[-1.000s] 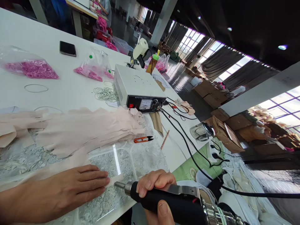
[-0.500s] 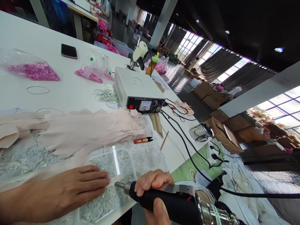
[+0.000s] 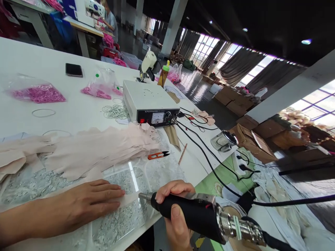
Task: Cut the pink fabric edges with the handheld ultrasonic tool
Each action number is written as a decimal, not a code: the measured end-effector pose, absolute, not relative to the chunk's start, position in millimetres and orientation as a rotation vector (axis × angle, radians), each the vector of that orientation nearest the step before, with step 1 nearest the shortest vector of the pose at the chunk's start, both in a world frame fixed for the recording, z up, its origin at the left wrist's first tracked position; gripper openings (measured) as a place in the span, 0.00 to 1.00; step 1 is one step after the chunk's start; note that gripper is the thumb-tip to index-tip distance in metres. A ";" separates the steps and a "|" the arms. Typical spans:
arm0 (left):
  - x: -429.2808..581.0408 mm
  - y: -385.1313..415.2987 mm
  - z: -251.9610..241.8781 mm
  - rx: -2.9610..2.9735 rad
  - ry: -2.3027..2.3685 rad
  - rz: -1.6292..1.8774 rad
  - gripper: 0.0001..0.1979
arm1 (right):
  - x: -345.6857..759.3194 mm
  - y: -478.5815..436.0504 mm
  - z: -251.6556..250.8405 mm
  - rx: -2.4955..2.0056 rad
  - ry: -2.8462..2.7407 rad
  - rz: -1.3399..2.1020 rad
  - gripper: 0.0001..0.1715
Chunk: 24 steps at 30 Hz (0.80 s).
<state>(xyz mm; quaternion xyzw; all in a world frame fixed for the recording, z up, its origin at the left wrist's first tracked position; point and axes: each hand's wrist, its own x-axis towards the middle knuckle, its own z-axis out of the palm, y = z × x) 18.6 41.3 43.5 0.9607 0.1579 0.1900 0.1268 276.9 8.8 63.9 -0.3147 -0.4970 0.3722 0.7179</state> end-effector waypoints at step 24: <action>15.4 88.8 36.6 3.123 0.331 0.390 0.15 | 289.3 51.0 66.6 -0.629 -1.037 0.702 0.10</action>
